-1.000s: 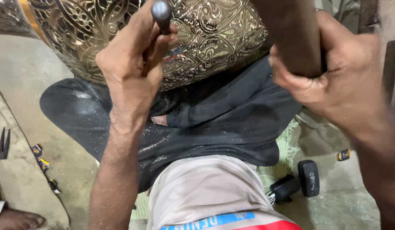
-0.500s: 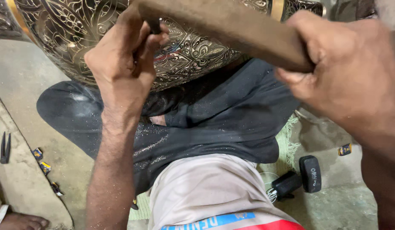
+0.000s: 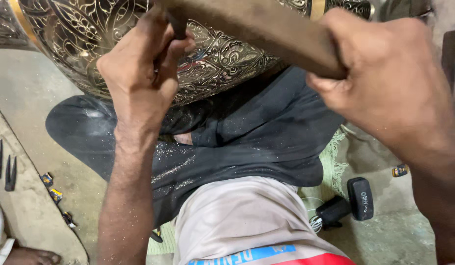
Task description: The person sits cross-legged and uses a chisel and wooden mallet to engrave intricate floral patterns into a large metal vase. The person repeatedly taps the chisel to carve details and occasionally rotates the vase to access different areas.
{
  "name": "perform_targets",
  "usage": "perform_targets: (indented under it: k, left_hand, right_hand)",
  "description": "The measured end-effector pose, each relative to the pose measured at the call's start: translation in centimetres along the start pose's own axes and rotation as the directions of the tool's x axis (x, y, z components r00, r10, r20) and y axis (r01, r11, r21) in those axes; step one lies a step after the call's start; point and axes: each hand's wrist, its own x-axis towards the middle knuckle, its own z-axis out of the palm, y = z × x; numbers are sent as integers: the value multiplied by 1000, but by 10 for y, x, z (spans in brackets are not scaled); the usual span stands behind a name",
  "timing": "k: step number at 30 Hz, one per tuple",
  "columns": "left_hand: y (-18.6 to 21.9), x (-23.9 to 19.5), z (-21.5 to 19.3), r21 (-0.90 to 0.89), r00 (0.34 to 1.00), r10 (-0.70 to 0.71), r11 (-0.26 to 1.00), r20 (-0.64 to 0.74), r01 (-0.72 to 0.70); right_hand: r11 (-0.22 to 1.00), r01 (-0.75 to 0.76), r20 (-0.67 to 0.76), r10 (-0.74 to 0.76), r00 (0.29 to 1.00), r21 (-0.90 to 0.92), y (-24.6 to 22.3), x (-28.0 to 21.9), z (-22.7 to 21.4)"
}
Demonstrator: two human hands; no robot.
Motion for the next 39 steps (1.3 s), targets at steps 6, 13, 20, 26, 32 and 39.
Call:
perform_targets:
  k: [6, 13, 20, 26, 32, 39]
  left_hand:
    - [-4, -2, -3, 45, 1000, 1, 999, 27, -2]
    - [-4, 0, -8, 73, 999, 25, 997, 39, -28]
    - [-3, 5, -13, 71, 996, 28, 997, 87, -34]
    - [-7, 7, -15, 56, 994, 39, 997, 104, -45]
    - [-11, 7, -21, 44, 981, 74, 996, 178, -83]
    - [-11, 12, -25, 51, 969, 126, 989, 211, -140]
  right_hand:
    - [999, -46, 8, 46, 999, -12, -9, 4, -4]
    - [994, -103, -11, 103, 995, 29, -8, 0, 2]
    - [985, -172, -21, 172, 985, -3, 11, -21, 14]
    - [988, -148, -40, 149, 988, 32, 15, -24, 20]
    - [981, -175, -31, 178, 984, 78, 10, -19, 26]
    - [981, -165, -5, 166, 986, 101, -9, -8, 16]
